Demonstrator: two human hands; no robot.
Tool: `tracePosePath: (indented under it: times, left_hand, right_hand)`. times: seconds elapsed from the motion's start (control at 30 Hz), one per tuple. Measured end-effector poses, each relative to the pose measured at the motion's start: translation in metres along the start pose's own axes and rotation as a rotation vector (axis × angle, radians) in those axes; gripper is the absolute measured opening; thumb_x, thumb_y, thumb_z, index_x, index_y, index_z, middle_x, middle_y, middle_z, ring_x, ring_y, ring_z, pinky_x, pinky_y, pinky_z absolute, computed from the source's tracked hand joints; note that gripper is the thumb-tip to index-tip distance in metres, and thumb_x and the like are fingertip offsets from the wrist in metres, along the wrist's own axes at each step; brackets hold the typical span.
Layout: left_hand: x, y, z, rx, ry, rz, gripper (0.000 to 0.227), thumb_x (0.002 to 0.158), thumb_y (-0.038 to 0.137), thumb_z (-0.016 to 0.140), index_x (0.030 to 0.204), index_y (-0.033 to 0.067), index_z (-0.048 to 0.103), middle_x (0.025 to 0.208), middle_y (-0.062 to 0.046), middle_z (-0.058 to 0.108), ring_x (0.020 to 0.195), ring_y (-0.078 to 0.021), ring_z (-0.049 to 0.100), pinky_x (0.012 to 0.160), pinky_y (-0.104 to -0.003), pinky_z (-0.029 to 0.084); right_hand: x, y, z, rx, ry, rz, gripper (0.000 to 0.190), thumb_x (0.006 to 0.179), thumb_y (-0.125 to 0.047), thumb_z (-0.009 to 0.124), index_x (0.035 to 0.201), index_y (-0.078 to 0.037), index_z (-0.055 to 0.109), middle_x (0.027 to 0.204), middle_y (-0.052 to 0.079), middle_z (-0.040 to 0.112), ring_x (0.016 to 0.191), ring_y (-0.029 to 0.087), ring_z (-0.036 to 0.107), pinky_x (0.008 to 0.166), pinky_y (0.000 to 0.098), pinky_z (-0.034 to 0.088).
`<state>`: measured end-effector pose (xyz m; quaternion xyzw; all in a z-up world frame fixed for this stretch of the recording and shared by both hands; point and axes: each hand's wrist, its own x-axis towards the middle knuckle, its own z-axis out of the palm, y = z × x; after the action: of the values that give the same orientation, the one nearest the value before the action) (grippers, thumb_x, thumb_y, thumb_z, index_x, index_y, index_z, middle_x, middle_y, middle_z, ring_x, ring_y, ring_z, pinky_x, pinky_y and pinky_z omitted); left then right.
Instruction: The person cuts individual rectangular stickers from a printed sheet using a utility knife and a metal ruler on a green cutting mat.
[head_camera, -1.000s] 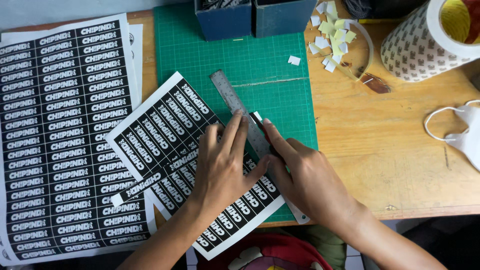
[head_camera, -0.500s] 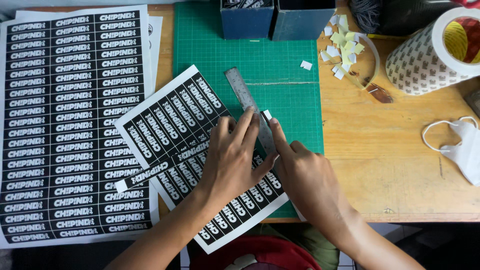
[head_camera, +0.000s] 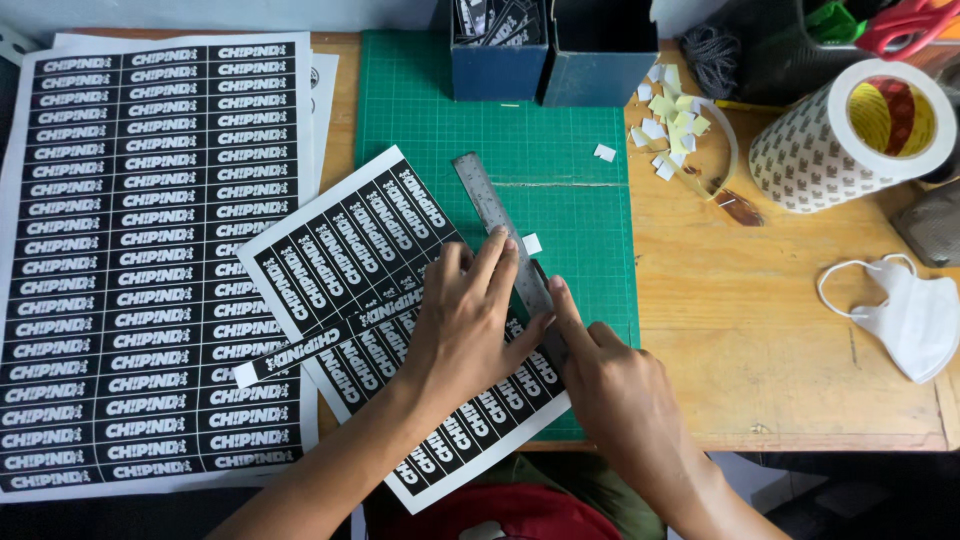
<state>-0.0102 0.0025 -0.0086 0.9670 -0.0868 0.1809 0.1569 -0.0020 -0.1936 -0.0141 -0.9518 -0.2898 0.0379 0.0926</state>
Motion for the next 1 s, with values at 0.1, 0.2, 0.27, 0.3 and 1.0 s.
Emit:
tracePosePath:
  times: [0.1,0.2,0.27,0.3,1.0]
  left_hand:
    - [-0.001,-0.001,0.000,-0.020,-0.014,-0.014,0.074,0.098,0.055,0.054,0.137,-0.0071,0.059,0.146,-0.023,0.056,0.094,-0.0293,0.051,0.071,-0.039,0.051]
    - [-0.002,-0.005,0.004,-0.042,-0.032,-0.044,0.073,0.093,0.058,0.059,0.132,-0.0038,0.059,0.141,-0.023,0.057,0.101,-0.0319,0.054,0.077,-0.041,0.053]
    - [0.001,-0.006,0.001,-0.094,0.042,-0.038,0.064,0.094,0.053,0.059,0.119,-0.0063,0.063,0.131,-0.025,0.060,0.099,-0.0330,0.055,0.077,-0.043,0.052]
    - [0.002,-0.006,0.000,-0.148,0.109,-0.035,0.058,0.096,0.047,0.059,0.106,-0.0089,0.068,0.121,-0.027,0.063,0.097,-0.0341,0.056,0.077,-0.044,0.052]
    - [0.007,-0.009,-0.019,-0.230,0.041,-0.114,0.022,0.094,0.018,0.064,0.108,0.0020,0.069,0.110,-0.019,0.067,0.094,-0.0343,0.069,0.066,-0.040,0.058]
  right_hand:
    - [0.007,0.006,-0.045,0.381,-0.109,0.000,0.067,0.093,-0.009,0.055,0.159,-0.020,0.044,0.073,0.012,0.065,0.058,0.037,0.060,0.056,0.0455,0.043]
    - [0.015,0.019,-0.057,0.254,0.091,0.006,0.059,0.097,-0.013,0.057,0.155,-0.021,0.048,0.094,0.010,0.073,0.077,0.037,0.071,0.058,0.0512,0.045]
    - [0.037,0.028,-0.056,0.156,0.068,0.078,0.063,0.099,-0.018,0.053,0.160,-0.026,0.040,0.098,0.010,0.066,0.075,0.042,0.067,0.058,0.0566,0.047]
    - [0.048,0.032,-0.056,0.062,0.040,0.152,0.067,0.101,-0.023,0.050,0.165,-0.030,0.032,0.102,0.009,0.058,0.073,0.048,0.064,0.058,0.0621,0.048]
    - [0.116,0.032,-0.016,0.231,0.453,-0.437,0.017,0.086,-0.037,0.077,0.085,-0.021,0.072,0.138,0.006,0.061,0.141,0.035,0.047,0.115,0.0652,0.025]
